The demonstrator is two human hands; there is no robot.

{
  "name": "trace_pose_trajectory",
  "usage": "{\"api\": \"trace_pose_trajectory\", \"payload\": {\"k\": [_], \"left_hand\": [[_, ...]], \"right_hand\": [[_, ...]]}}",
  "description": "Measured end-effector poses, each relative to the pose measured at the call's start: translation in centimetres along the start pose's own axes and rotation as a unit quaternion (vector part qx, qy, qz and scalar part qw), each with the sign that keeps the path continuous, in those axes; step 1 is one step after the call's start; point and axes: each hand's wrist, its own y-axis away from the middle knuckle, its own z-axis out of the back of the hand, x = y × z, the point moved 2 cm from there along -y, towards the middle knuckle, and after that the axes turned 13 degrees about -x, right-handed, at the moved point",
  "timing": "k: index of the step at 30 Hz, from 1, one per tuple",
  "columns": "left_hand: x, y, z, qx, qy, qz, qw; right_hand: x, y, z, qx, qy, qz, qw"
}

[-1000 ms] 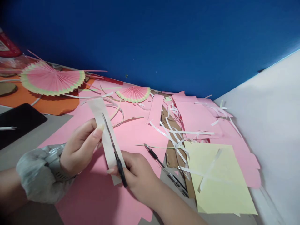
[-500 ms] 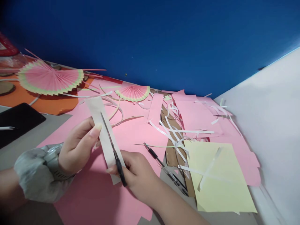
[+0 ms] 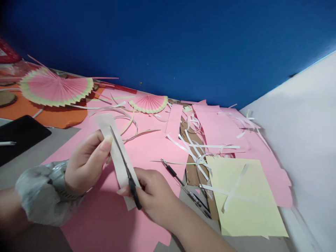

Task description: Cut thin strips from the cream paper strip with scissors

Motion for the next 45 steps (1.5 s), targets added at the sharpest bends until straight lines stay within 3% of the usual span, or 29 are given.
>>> {"api": "trace_pose_trajectory", "payload": {"k": [33,45], "left_hand": [[0.08,0.04,-0.03,0.0,-0.012,0.001,1.0],[-0.35,0.18,-0.11,0.045,-0.022,0.007,0.999]], "right_hand": [[0.07,0.12,-0.03,-0.003,0.002,-0.009,1.0],[-0.11,0.06,-0.08,-0.009,-0.008,-0.012,1.0]]}}
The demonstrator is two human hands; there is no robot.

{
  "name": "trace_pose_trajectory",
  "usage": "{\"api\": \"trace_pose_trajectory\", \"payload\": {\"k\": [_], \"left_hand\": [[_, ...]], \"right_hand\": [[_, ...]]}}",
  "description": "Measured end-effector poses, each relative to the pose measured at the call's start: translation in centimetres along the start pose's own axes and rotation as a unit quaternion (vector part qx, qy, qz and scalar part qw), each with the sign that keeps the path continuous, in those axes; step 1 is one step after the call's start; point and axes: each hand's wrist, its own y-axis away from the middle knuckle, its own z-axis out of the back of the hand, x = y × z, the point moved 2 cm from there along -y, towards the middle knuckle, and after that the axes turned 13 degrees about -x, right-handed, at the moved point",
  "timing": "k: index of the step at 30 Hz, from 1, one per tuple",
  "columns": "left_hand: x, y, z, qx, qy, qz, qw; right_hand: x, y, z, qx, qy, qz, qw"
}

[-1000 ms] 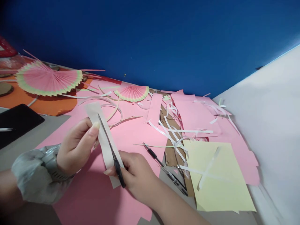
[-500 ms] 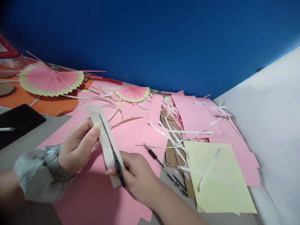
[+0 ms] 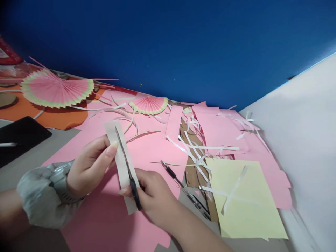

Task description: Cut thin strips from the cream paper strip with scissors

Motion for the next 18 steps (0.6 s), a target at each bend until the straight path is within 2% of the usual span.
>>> {"api": "trace_pose_trajectory", "payload": {"k": [14,18], "left_hand": [[-0.01,-0.22,-0.06,0.0,0.005,-0.007,1.0],[0.16,-0.09,0.0,0.001,0.034,-0.009,0.999]], "right_hand": [[0.15,-0.05,0.19,-0.013,0.031,0.008,0.999],[0.04,0.03,0.12,0.006,0.038,-0.001,0.999]]}}
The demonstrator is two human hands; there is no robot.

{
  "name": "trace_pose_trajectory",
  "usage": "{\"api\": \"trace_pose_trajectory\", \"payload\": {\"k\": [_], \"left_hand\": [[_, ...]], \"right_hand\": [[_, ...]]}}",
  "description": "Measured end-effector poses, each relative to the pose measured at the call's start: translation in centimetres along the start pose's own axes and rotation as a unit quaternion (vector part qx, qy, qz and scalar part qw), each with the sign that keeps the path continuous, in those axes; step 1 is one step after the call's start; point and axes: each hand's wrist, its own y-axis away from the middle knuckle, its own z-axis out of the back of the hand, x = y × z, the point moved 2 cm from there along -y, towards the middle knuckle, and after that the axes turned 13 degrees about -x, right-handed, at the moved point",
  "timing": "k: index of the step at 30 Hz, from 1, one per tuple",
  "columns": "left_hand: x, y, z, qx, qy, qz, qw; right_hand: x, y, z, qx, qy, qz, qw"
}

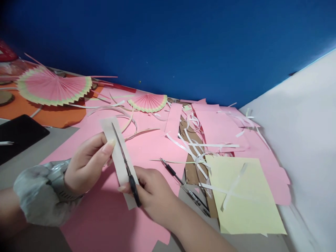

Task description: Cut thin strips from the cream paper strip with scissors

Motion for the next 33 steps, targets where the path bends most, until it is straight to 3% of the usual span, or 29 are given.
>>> {"api": "trace_pose_trajectory", "payload": {"k": [7,16,33], "left_hand": [[0.47,0.21,0.24,-0.071,0.006,0.041,0.997],[-0.08,-0.08,0.1,-0.028,-0.024,-0.009,0.999],[-0.07,-0.07,-0.02,-0.02,-0.027,-0.001,0.999]], "right_hand": [[0.13,-0.01,-0.12,-0.005,0.009,0.019,1.0],[0.16,-0.06,0.0,0.002,-0.003,0.015,1.0],[0.38,-0.09,-0.01,-0.004,0.011,0.003,1.0]]}}
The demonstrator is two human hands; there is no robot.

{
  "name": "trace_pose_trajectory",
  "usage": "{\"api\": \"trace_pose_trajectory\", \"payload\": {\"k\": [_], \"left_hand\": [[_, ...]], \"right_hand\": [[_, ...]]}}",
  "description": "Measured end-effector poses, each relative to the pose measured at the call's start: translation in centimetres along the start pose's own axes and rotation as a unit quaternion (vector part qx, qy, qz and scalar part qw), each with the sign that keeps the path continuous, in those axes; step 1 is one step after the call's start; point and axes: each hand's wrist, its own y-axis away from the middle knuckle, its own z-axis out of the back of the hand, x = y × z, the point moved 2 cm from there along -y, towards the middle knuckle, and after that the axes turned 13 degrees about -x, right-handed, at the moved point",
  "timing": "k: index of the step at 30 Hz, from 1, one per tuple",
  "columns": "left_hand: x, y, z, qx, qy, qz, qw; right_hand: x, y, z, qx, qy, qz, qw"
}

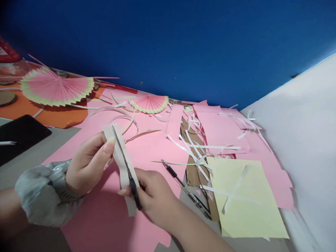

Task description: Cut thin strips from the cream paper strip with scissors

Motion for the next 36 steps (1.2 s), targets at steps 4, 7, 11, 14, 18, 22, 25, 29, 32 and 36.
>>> {"api": "trace_pose_trajectory", "payload": {"k": [4,7,11,14,18,22,25,29,32,36], "left_hand": [[0.13,0.08,0.06,-0.001,0.013,-0.004,1.0],[0.23,0.07,0.07,0.0,0.008,-0.003,1.0],[0.06,0.03,0.02,0.004,0.002,-0.016,1.0],[-0.08,0.03,-0.03,0.011,-0.001,-0.011,1.0],[-0.11,0.06,-0.1,0.018,-0.003,-0.007,1.0],[0.04,0.11,-0.12,0.022,0.003,0.004,1.0],[0.1,0.12,-0.1,0.023,0.0,0.007,1.0],[0.07,0.08,-0.13,0.026,-0.004,0.004,1.0],[0.08,0.09,-0.17,0.028,0.0,0.002,1.0],[0.15,0.16,-0.16,0.022,0.001,0.001,1.0]], "right_hand": [[-0.04,0.06,-0.05,-0.001,-0.01,0.006,1.0],[-0.15,0.11,-0.09,-0.005,-0.02,0.004,1.0],[-0.36,0.13,-0.08,0.001,-0.032,-0.008,0.999],[-0.4,0.1,-0.04,-0.004,-0.017,-0.003,1.0],[-0.34,0.07,-0.2,-0.008,-0.016,-0.002,1.0],[-0.27,0.08,-0.26,-0.009,-0.017,-0.005,1.0],[-0.2,0.08,-0.09,-0.015,-0.014,-0.005,1.0],[-0.12,0.06,-0.01,-0.016,-0.012,-0.005,1.0],[-0.16,0.02,-0.1,-0.017,-0.009,-0.005,1.0],[-0.32,0.0,-0.14,-0.015,-0.012,-0.008,1.0]]}}
